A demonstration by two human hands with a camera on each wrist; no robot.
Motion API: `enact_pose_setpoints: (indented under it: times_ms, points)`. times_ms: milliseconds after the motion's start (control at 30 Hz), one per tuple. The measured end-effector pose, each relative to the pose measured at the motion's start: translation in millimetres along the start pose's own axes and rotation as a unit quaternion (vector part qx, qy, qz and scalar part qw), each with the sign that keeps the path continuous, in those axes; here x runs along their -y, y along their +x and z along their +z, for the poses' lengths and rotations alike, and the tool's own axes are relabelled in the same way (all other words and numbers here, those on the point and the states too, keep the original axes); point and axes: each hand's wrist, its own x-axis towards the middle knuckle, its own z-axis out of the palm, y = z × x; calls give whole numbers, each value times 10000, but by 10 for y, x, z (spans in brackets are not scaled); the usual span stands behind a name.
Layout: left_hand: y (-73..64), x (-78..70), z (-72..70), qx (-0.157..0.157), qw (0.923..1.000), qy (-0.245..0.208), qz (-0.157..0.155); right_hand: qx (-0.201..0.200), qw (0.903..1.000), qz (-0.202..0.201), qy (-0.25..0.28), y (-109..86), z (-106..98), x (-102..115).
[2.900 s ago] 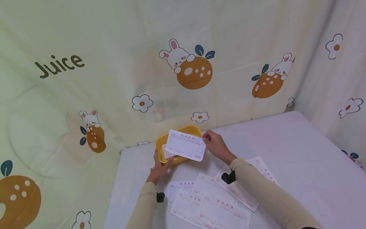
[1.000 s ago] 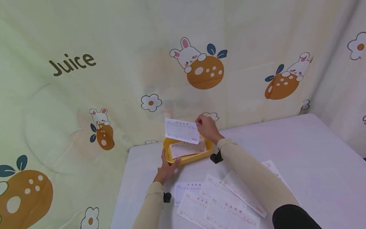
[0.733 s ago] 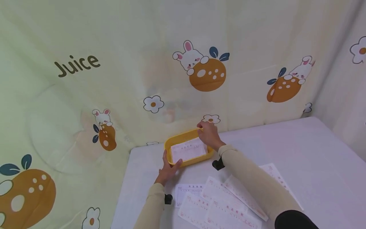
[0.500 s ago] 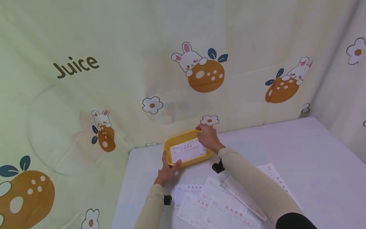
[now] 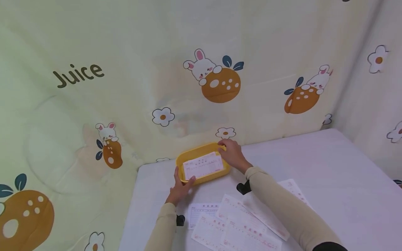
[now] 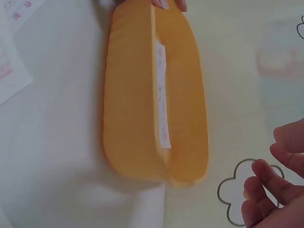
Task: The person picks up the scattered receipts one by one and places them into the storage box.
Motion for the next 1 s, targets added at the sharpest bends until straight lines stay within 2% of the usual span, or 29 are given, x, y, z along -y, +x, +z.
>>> enact_pose_setpoints:
  times_ms: [200,433,600,767,1000]
  points:
    - [-8,28,0,-34,9998,-87,196,40,9998,148,-115,-200,-228,-169]
    - [-64,-8,-23,37,9998,-126,166,-169,9991,364,-117,-540,-601,-386]
    - [-76,11,-10,-42,9994,-274,188,-410,9984,374,-55,-857,-838,-582]
    - [-19,101,34,-155,9990,-243,334,-478,9959,723,-266,-1244,-1039,-763]
    - [-70,-5,3,15,9999,-60,142,-649,9882,1256,-586,-1830,-1272,-990]
